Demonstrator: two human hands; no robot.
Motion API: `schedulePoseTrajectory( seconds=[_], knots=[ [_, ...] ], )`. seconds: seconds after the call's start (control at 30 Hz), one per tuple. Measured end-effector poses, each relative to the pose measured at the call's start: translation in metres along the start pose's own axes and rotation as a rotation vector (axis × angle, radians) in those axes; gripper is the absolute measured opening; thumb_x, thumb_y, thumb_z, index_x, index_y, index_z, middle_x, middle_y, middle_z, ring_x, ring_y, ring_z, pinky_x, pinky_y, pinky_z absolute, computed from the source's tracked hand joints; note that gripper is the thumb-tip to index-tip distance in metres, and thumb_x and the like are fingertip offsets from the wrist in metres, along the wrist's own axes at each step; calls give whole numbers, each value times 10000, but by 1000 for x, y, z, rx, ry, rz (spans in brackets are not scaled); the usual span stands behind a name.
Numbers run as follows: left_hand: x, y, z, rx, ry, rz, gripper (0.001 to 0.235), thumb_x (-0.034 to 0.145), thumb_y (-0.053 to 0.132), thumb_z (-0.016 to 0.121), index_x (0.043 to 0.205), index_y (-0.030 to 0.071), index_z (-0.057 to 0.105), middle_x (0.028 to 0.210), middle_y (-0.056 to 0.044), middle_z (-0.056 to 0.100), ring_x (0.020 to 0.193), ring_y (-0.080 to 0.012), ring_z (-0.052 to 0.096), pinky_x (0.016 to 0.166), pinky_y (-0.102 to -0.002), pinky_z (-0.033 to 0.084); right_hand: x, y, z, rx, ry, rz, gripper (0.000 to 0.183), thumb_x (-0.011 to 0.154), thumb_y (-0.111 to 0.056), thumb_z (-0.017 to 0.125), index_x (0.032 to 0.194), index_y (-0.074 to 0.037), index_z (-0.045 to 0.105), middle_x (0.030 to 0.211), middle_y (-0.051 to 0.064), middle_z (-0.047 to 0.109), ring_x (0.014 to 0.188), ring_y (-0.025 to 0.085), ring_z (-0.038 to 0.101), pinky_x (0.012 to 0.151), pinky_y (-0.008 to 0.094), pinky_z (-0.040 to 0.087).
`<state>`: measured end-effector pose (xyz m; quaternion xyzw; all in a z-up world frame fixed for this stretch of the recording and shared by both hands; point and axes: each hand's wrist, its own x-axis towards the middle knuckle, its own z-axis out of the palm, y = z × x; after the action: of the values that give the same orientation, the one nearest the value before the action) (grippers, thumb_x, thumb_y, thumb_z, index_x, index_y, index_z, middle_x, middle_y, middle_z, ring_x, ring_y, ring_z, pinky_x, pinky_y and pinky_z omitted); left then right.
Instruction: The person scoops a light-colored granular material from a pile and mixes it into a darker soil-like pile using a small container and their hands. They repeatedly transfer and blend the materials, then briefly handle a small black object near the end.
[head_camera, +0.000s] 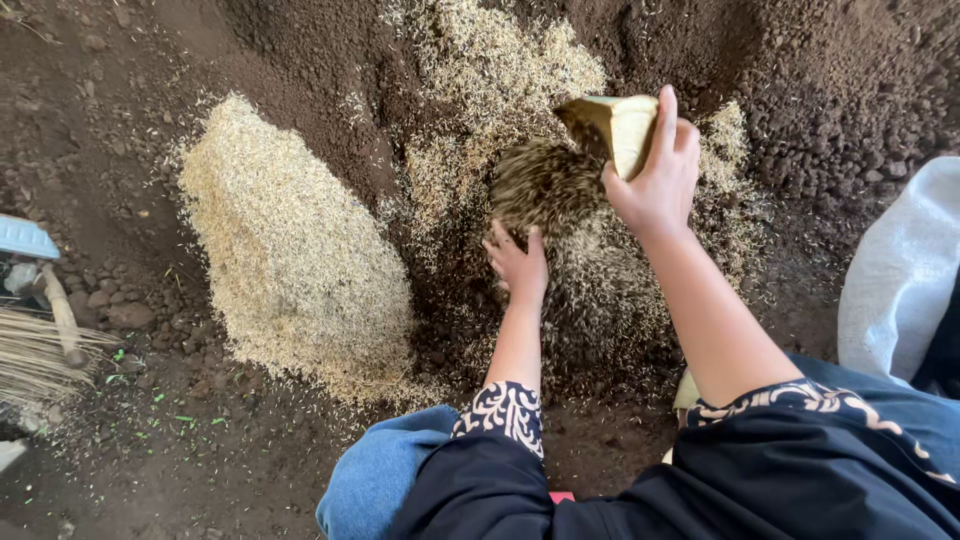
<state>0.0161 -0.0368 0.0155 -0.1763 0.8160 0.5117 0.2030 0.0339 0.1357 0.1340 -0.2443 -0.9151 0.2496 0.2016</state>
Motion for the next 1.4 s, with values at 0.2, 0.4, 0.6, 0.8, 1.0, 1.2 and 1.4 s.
schedulePoseTrajectory(
  seconds=[0.2,0.4,0.6,0.8,1.0,1.2,1.4],
  knots=[
    [-31,-20,-17,298,149,438,504,963,489,579,1309,122,563,1482,-144,414,1401,-324,373,1197,-562,232,5,32,-16,87,133,-3,1067,869,-146,778,1667,-191,71,1445,206,372,1270,342,490,1027,518,479],
    [-37,-42,-15,747,44,437,561,832,626,717,1038,107,658,1062,-76,683,943,-242,631,961,-438,406,-4,59,-8,141,141,64,1092,834,-185,772,1682,-179,84,1406,216,394,1260,379,496,1051,549,467],
    [-30,-75,-6,631,16,337,254,907,312,701,1064,118,657,986,-79,753,877,-230,689,878,-435,470,-8,51,-6,182,65,100,1095,838,-220,767,1693,-204,83,1401,191,403,1250,346,509,1037,527,483],
    [-16,-56,-27,177,-48,251,75,960,153,634,1001,113,683,1006,-54,734,855,-188,706,785,-344,580,-5,46,-21,235,46,202,1115,823,-199,788,1685,-236,81,1422,174,384,1235,329,510,977,512,504],
    [-23,-14,-98,255,140,248,111,938,163,674,1005,86,716,1008,-61,753,897,-199,695,867,-379,559,3,61,-20,359,97,212,1103,829,-158,772,1692,-240,90,1420,158,395,1241,319,529,1001,491,543],
    [-59,-40,-92,910,-908,-52,427,916,328,680,1275,97,706,1319,-67,698,1123,-214,678,998,-385,518,10,74,-12,296,86,145,1118,844,-170,820,1700,-241,104,1419,181,385,1264,356,513,1050,515,496],
    [-24,-81,-27,824,-295,-32,561,1012,492,593,1274,-1,645,1318,-188,655,1161,-333,646,989,-458,533,0,53,-7,265,-50,272,1116,805,-175,786,1678,-284,100,1463,174,367,1261,345,509,998,512,501]
  ],
)
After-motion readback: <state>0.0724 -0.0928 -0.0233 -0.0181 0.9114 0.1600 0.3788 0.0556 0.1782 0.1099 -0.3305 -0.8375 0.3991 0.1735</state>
